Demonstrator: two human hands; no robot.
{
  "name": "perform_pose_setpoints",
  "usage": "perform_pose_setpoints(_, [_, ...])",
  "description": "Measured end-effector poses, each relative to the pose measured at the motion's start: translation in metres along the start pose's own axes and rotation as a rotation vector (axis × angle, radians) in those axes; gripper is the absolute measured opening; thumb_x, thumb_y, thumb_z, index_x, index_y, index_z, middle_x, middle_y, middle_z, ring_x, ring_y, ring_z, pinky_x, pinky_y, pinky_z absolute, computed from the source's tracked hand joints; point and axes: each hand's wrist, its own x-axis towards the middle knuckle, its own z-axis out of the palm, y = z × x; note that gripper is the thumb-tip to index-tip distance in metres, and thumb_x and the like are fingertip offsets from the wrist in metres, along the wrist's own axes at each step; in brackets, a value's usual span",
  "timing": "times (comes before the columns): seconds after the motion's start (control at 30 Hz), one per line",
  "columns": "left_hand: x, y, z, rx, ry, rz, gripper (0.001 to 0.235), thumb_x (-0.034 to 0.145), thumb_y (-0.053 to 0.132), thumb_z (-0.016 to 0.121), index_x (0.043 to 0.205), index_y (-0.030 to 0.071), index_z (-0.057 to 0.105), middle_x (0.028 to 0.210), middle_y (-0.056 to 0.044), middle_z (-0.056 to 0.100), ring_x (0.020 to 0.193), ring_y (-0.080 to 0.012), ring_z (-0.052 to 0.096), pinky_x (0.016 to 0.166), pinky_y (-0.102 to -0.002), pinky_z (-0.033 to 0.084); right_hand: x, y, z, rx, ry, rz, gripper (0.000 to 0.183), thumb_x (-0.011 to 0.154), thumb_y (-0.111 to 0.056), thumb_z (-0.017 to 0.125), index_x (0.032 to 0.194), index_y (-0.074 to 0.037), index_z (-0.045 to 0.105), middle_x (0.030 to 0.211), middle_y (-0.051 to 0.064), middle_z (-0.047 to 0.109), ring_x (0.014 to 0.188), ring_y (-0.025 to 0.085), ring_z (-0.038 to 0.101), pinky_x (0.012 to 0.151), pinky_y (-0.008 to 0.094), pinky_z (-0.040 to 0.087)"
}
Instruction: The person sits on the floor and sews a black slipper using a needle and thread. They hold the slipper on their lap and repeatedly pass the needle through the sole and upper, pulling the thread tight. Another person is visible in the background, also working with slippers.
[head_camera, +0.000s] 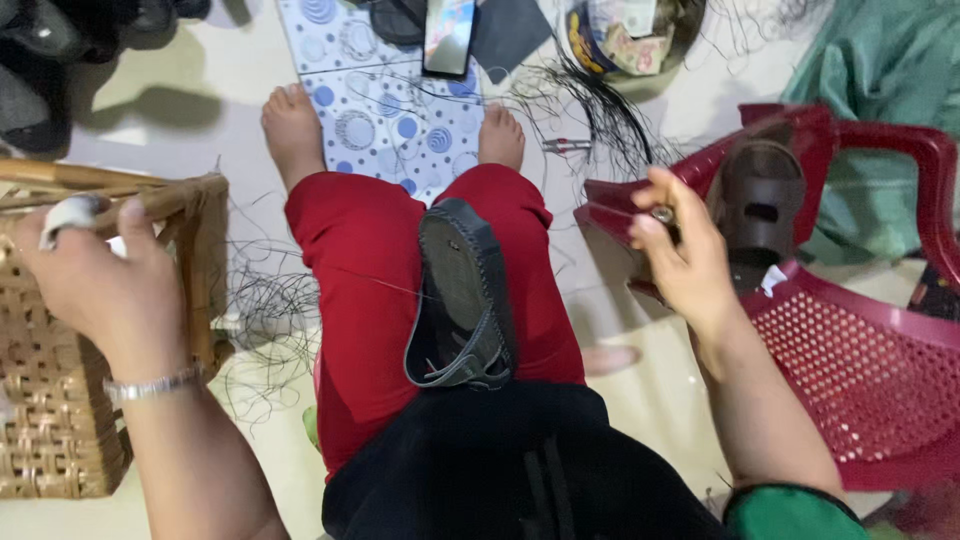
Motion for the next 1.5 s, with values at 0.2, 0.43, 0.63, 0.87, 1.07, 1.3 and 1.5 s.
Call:
perform_pose_setpoints(0.2, [-0.075,0.148,-0.053,-0.656,-0.072,0.202,0.016,0.105,0.012,0.08,0.105,-0.003,0.074,0.096,-0.018,0.072,0.086,-0.0339,0.069,0.08,-0.046,0.056,-0.049,-0.029,0.028,-0.38,-0.159,-0.724,0.029,0.099,-0.012,0.062,0.125,-0.012,0.075,0.103,0.016,0.068,0.084,0.033,0.068,0.073,0.043,0.06])
perform_pose_setpoints(0.43, [-0.116,0.196,-0.044,-0.769,-0.485,0.429,0.035,0.084,0.031,0.083,0.066,0.004,0.07,0.074,-0.006,0.068,0.064,-0.0336,0.068,0.058,-0.038,0.055,-0.059,-0.048,0.048,-0.676,-0.164,-0.866,0.032,0.097,-0.009,0.062,0.122,-0.024,0.076,0.089,0.009,0.067,0.067,0.025,0.069,0.059,0.034,0.057])
perform_pose_setpoints(0.63, [-0.125,0.208,-0.038,-0.757,-0.211,0.619,0.044,0.094,0.017,0.072,0.055,0.007,0.053,0.07,-0.007,0.053,0.056,-0.0303,0.056,0.044,-0.042,0.041,-0.073,-0.082,0.057,-1.117,-0.06,-0.935,0.036,0.092,-0.013,0.06,0.124,-0.026,0.072,0.089,0.007,0.064,0.059,0.021,0.064,0.05,0.034,0.052])
perform_pose_setpoints(0.87, [-0.116,0.195,-0.038,-0.74,-0.211,0.769,0.038,0.098,0.019,0.071,0.068,0.003,0.052,0.074,-0.009,0.051,0.058,-0.0272,0.051,0.045,-0.043,0.04,-0.056,-0.071,0.081,-0.929,-0.268,-0.739,0.016,0.086,-0.015,0.066,0.091,-0.01,0.052,0.077,0.009,0.052,0.06,0.033,0.059,0.043,0.048,0.046])
perform_pose_setpoints(1.07, [-0.077,0.17,-0.042,-0.329,0.01,1.041,0.021,0.077,0.002,0.072,0.06,0.01,0.064,0.078,-0.014,0.055,0.085,-0.0377,0.052,0.089,-0.058,0.047,-0.052,-0.064,0.073,-0.631,-0.203,-0.848,0.015,0.1,-0.017,0.063,0.11,-0.007,0.059,0.097,0.01,0.069,0.076,0.029,0.068,0.062,0.043,0.056])
perform_pose_setpoints(1.3, [-0.089,0.172,-0.051,-1.777,-1.044,0.159,0.021,0.089,0.011,0.078,0.106,0.0,0.075,0.104,-0.01,0.075,0.087,-0.0131,0.07,0.085,-0.027,0.058,-0.056,-0.053,0.075,-0.631,-0.208,-0.812,0.021,0.097,-0.016,0.066,0.114,-0.005,0.06,0.103,0.01,0.071,0.083,0.029,0.071,0.066,0.045,0.06])
perform_pose_setpoints(1.5, [-0.112,0.185,-0.012,-0.614,-0.501,0.716,0.071,0.07,-0.005,0.061,0.14,0.006,0.055,0.111,-0.021,0.066,0.084,-0.0413,0.069,0.073,-0.047,0.058,-0.052,-0.059,0.061,-0.625,-0.125,-0.933,0.012,0.099,-0.013,0.063,0.108,-0.006,0.065,0.104,0.014,0.068,0.08,0.03,0.071,0.069,0.043,0.059])
